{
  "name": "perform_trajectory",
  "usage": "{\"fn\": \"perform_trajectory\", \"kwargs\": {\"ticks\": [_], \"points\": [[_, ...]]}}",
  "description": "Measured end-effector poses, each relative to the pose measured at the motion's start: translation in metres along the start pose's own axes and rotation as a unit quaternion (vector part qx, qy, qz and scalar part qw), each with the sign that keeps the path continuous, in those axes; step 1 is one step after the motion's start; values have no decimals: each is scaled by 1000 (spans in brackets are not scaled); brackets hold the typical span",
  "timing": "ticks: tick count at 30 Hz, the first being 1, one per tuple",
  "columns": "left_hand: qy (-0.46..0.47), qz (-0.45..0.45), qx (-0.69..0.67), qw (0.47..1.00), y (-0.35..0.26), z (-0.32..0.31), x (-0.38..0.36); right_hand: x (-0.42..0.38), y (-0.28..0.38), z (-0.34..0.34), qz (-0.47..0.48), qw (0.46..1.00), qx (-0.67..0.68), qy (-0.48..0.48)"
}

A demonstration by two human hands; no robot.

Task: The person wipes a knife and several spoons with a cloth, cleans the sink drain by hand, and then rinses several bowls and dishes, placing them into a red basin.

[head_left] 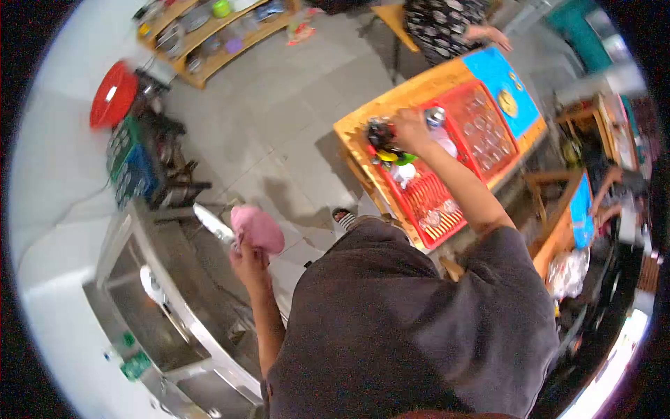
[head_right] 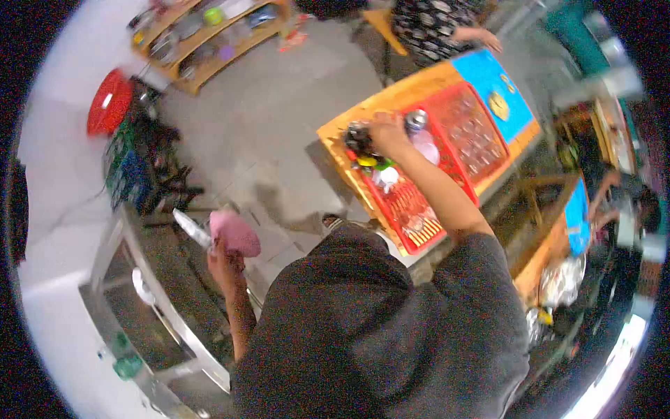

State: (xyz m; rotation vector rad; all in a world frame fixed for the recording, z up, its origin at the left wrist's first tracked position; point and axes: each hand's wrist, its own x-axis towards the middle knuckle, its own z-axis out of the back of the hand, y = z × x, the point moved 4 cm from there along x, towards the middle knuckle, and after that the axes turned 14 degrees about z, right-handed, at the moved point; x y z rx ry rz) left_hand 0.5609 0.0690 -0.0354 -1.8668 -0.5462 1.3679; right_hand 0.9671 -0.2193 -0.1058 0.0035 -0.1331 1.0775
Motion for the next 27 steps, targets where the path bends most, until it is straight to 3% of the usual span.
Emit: {"fn": "perform_trajectory", "kwargs": {"ticks": [1, 3, 5, 6, 7, 9, 10, 11, 13, 15, 17, 19, 20, 21, 22, 23, 25, 27], "points": [[15, -10, 3, 1000, -1, 1, 1, 8, 4, 19, -24, 998, 5, 50], [36, -19, 10, 999, -10, 0, 0, 14, 25, 53, 13, 987, 54, -150], [38, -19, 0, 999, -15, -2, -8, 29, 69, 82, 5, 970, 216, -114], [34, -21, -15, 999, -15, -1, -9, 36, 93, 77, -9, 912, 404, -75], [16, -31, -25, 999, -16, 2, -10, 44, 130, 78, 15, 886, 461, -57], [38, -22, -17, 999, -18, 3, -11, 55, 217, 89, 60, 740, 669, 38], [14, -41, -36, 998, -25, 13, -16, 66, 286, 101, 103, 744, 655, 88], [28, -35, -28, 999, -26, 10, -18, 75, 317, 111, 97, 696, 701, 124], [29, -35, -30, 999, -29, 13, -30, 88, 359, 89, 177, 658, 727, 85], [31, -92, -41, 994, -44, 19, -41, 94, 386, 92, 57, 498, 853, 149], [-12, -73, -40, 996, -40, 40, -39, 96, 403, 97, 62, 492, 859, 127], [23, -75, -21, 997, -42, 56, -43, 104, 404, 102, -23, 468, 877, 105], [13, -79, -32, 996, -42, 63, -44, 111, 402, 97, -5, 504, 862, 57], [23, -72, -140, 987, -41, 68, -45, 116, 404, 109, 4, 505, 861, 68], [35, -64, -245, 967, -40, 75, -46, 121, 401, 134, 57, 562, 825, 11], [29, -68, -250, 965, -39, 81, -45, 125, 401, 151, 108, 612, 782, -49], [-24, -56, -156, 986, -36, 90, -43, 127, 411, 160, 146, 615, 771, -75], [-8, -64, -116, 991, -33, 91, -43, 119, 430, 186, 358, 770, 500, -170]]}}
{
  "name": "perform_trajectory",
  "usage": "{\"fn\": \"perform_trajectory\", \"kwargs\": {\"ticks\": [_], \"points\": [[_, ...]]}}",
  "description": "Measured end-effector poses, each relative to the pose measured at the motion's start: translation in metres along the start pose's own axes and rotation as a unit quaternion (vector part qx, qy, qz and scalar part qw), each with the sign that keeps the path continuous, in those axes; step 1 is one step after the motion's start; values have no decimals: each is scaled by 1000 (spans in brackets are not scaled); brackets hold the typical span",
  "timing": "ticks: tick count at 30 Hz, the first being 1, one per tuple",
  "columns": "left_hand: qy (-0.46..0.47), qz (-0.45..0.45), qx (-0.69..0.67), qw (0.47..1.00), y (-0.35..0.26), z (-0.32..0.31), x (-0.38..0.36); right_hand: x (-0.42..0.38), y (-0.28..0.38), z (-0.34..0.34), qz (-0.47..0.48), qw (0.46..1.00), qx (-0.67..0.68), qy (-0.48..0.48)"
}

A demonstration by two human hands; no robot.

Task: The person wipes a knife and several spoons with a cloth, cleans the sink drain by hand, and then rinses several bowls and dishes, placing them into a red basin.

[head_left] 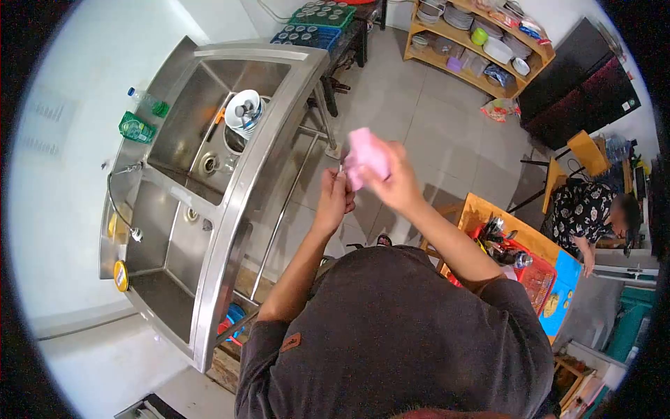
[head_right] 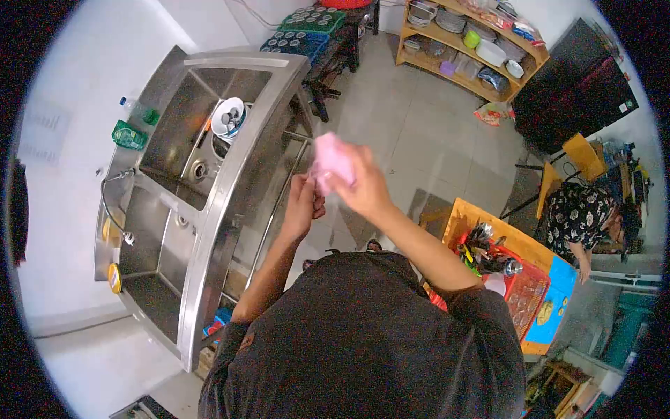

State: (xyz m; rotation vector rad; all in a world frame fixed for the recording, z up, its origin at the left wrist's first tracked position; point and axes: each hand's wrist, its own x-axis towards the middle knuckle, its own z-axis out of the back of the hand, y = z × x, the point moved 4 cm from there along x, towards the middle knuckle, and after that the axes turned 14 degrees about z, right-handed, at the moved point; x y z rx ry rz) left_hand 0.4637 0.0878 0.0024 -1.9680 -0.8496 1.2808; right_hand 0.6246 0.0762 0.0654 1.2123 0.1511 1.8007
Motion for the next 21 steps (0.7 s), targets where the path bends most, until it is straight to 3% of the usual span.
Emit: {"fn": "perform_trajectory", "kwargs": {"ticks": [1, 2, 4, 8, 10, 11, 12, 13, 14, 16, 18, 20, 21], "points": [[22, -4, 41, 999, 1, -2, 0, 2, 7, -10, -13, 998, -4, 59], [24, -3, 44, 999, 2, -2, 0, 4, 5, -13, -15, 998, -5, 55], [7, 3, 66, 998, 3, -2, 0, 12, -2, -26, 46, 990, -38, 126], [-1, 12, 79, 997, -8, 3, -14, 43, -25, -21, 106, 980, -148, 82], [40, 18, 15, 999, -21, -2, -21, 56, -66, -6, 14, 990, -127, -50], [50, 13, -25, 998, -23, -3, -25, 61, -87, -1, 20, 991, -126, -51], [46, 7, -28, 999, -27, -2, -28, 58, -123, 5, -150, 976, 111, -109], [72, 26, -73, 994, -29, -2, -31, 54, -138, -1, -310, 876, 337, -154], [101, 46, -116, 987, -31, -3, -33, 49, -137, -4, -307, 876, 338, -152], [124, 76, -141, 979, -31, -7, -28, 29, -108, -20, -351, 730, 583, -66], [149, 115, -163, 969, -22, -15, -23, 7, -91, -49, -364, 623, 691, -40], [152, 170, -174, 958, -10, -20, -12, -6, -59, -62, -310, 555, 771, 47], [155, 186, -168, 955, -5, -19, -6, -9, -39, -67, -307, 553, 773, 45]]}}
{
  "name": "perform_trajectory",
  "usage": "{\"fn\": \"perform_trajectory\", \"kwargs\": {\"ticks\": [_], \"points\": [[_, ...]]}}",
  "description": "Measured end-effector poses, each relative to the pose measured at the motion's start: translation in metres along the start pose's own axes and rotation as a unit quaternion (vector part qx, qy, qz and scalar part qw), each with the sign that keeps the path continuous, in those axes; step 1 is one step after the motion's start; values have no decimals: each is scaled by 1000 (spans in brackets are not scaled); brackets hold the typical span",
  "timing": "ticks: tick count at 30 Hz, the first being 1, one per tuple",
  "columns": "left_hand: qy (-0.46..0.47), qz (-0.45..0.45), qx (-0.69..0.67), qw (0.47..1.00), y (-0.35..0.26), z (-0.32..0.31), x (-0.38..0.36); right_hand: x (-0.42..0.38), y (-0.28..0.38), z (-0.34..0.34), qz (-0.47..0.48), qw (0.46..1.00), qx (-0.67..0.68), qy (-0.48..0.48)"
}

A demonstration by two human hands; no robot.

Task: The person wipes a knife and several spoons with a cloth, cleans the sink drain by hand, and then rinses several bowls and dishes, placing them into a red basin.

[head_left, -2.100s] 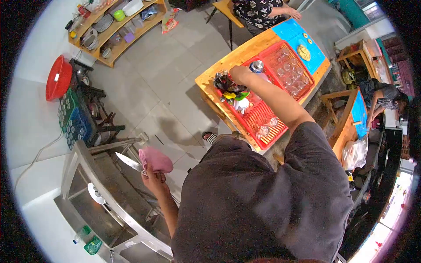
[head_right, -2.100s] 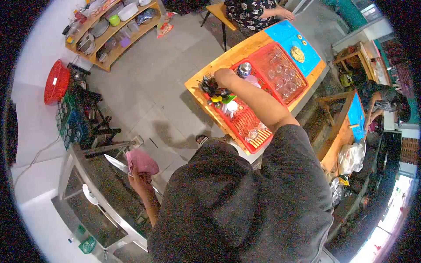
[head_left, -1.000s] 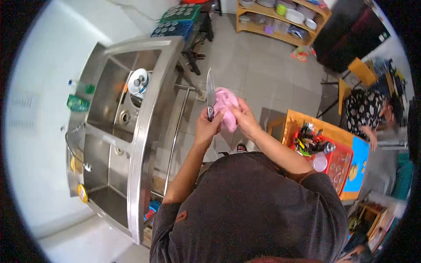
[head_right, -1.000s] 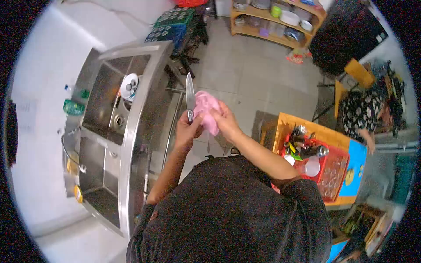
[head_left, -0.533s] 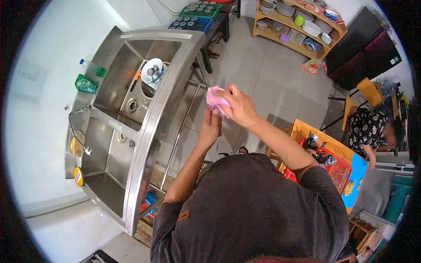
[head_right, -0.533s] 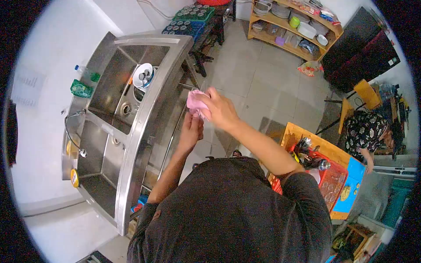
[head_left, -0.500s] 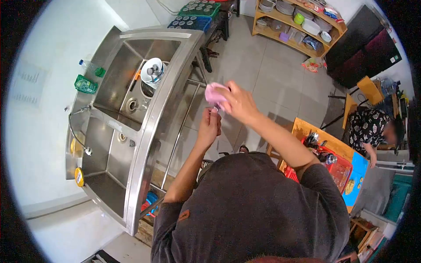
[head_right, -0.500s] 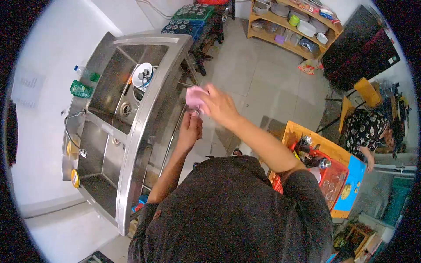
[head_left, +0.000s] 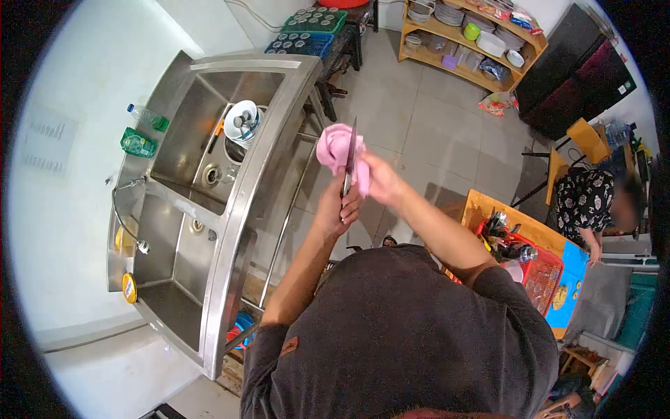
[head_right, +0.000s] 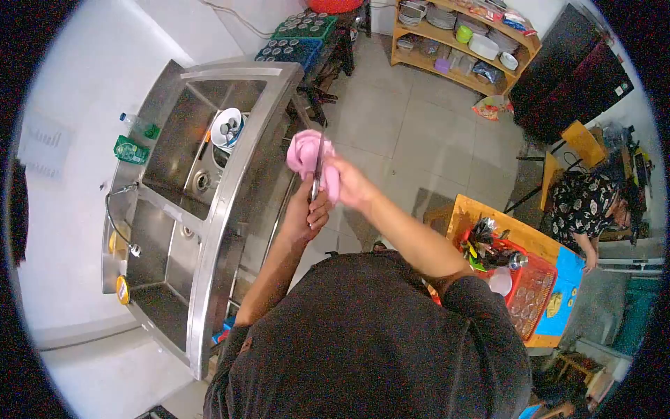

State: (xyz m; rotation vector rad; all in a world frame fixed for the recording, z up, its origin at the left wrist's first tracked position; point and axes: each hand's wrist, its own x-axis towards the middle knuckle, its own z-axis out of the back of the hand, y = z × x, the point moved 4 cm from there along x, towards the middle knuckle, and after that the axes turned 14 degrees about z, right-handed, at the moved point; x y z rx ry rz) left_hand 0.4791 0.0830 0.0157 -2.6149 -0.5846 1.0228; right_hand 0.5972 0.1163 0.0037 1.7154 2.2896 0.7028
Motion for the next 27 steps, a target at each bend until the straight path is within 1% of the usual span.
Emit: {"fn": "perform_trajectory", "kwargs": {"ticks": [1, 2, 3, 4, 5, 6, 7, 8, 9, 10, 12, 13, 14, 15, 17, 18, 20, 21, 22, 23, 24, 25, 26, 27], "points": [[-3, -1, 3, 1000, 0, 7, 6, -4, -7, -11, 47, 993, -59, -94], [-16, -1, 3, 1000, 1, 15, 11, -9, -8, -13, 94, 971, -118, -188], [-29, -1, 2, 1000, 0, 13, 11, -12, -9, -12, 94, 971, -116, -189], [-28, 1, 3, 1000, -2, 8, 13, -16, -8, -10, 88, 969, -163, -165], [-73, -2, 24, 997, -3, 6, 16, -22, -8, -9, 81, 964, -209, -142], [-117, -5, 46, 992, -4, 2, 16, -23, -9, -9, 82, 963, -209, -146], [-115, -4, 49, 992, -3, 0, 19, -21, -7, -6, 89, 952, -220, -193], [-145, 4, 64, 987, -3, 0, 20, -21, -6, -3, 96, 938, -229, -240], [-176, 12, 80, 981, -2, -2, 20, -22, -5, -2, 98, 938, -230, -241], [-176, 13, 80, 981, 2, -4, 17, -24, -6, 2, 100, 931, -250, -248], [-193, -27, 139, 971, 6, -11, 7, -20, -9, 11, 108, 922, -268, -256], [-191, -25, 143, 971, 13, -11, 10, -16, -9, 15, 182, 907, -268, -268], [-246, -92, 182, 948, 16, -7, 13, -16, -7, 20, 253, 887, -267, -279], [-299, -156, 218, 916, 18, -4, 13, -21, -5, 16, 253, 886, -265, -284], [-296, -164, 218, 915, 17, 0, 17, -28, 0, 5, 204, 900, -224, -315], [-291, -176, 218, 915, 13, 0, 19, -31, -3, 3, 205, 899, -223, -316], [-285, -170, 232, 914, 2, 6, 27, -41, -12, -5, 184, 890, -293, -298], [-281, -162, 244, 914, -1, 7, 29, -45, -14, -7, 186, 889, -294, -299], [-291, -166, 295, 895, -2, 8, 28, -48, -19, -9, 170, 897, -295, -283], [-289, -165, 296, 895, 1, 7, 30, -48, -23, -8, 154, 905, -296, -265], [-299, -192, 326, 876, 3, 3, 28, -44, -26, 3, 205, 901, -296, -240], [-306, -220, 358, 854, 3, -1, 27, -41, -26, 12, 209, 900, -294, -244], [-305, -216, 363, 854, 7, 1, 28, -41, -27, 20, 206, 893, -314, -248], [-323, -254, 411, 814, 7, 2, 30, -42, -26, 24, 205, 885, -336, -250]]}}
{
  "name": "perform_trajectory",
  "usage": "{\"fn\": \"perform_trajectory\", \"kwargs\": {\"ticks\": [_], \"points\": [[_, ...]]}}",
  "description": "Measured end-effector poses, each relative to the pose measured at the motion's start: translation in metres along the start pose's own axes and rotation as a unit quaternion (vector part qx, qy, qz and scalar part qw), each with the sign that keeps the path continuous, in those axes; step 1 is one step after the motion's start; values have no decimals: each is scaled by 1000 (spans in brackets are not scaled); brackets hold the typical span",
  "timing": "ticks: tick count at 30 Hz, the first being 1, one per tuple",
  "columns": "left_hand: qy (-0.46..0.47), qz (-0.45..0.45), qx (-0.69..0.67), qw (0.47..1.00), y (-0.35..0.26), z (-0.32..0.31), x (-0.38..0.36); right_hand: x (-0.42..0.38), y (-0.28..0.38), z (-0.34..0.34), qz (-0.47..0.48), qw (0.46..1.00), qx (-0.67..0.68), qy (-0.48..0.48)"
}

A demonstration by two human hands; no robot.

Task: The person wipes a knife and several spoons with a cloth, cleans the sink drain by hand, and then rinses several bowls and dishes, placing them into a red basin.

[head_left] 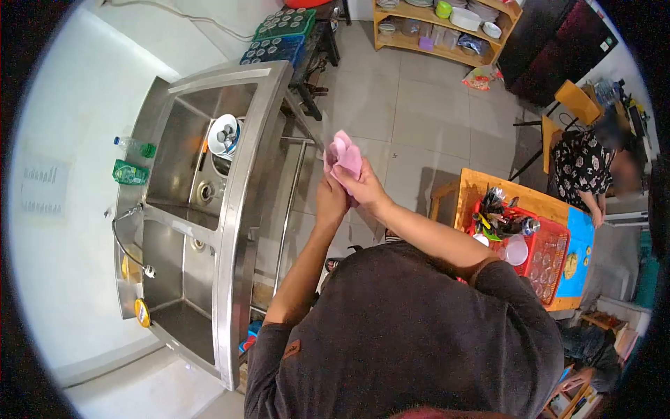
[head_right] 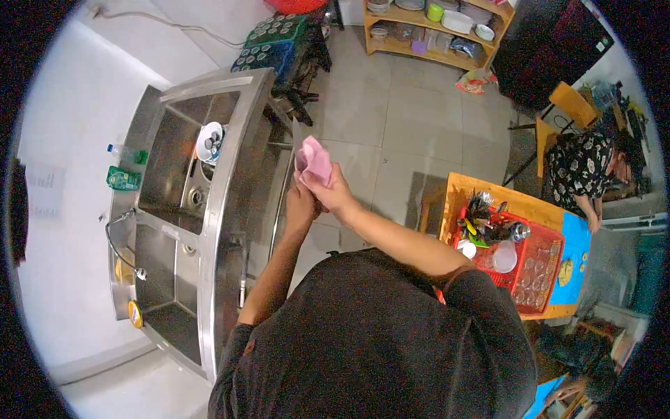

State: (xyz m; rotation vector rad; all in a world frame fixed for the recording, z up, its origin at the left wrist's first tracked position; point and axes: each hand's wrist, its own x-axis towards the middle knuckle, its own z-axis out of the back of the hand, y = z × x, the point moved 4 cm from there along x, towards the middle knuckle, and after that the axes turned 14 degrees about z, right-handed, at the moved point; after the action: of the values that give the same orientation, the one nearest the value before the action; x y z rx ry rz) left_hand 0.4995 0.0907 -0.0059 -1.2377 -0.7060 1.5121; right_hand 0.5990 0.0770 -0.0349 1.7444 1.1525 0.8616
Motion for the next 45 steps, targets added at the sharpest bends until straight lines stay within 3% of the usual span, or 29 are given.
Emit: {"fn": "perform_trajectory", "kwargs": {"ticks": [1, 3, 4, 6, 10, 12, 14, 17, 21, 26, 30, 33, 35, 45], "points": [[-32, -53, 45, 997, -6, -1, 1, 2, 16, 0, 5, 1000, -1, -3], [-13, -11, 81, 997, -7, -4, -1, -5, 34, 3, -159, 986, -55, -11], [3, 34, 118, 992, -6, -5, -2, -4, 21, 6, -156, 986, -56, -12], [18, 26, 135, 990, 4, -10, 0, 4, 14, 6, 47, 997, -6, -59], [43, 49, 155, 986, -8, -6, -26, 6, 32, 15, 60, 988, 64, -129], [11, 13, 107, 994, 19, 0, -1, 9, 27, 39, -11, 993, 25, -116], [-20, -20, 57, 998, 18, 10, 12, 9, 27, 55, 2, 995, 14, -96], [117, 41, -62, 990, -13, 4, 17, -1, 41, 64, -49, 993, -95, -54], [156, 127, -121, 972, -22, -19, 20, -14, 49, 79, -66, 984, -163, -26], [190, 159, -108, 963, -7, -46, 25, -22, 58, 103, -77, 974, -214, 5], [190, 155, -140, 959, -1, -68, 27, -29, 64, 122, -62, 980, -190, 1], [201, 159, -157, 954, -6, -86, 25, -39, 61, 135, -68, 992, -101, -19], [207, 149, -179, 950, 2, -98, 35, -47, 54, 147, -103, 991, -85, -1], [226, 177, -148, 946, -2, -131, 42, -107, 78, 188, -119, 988, -28, -97]]}}
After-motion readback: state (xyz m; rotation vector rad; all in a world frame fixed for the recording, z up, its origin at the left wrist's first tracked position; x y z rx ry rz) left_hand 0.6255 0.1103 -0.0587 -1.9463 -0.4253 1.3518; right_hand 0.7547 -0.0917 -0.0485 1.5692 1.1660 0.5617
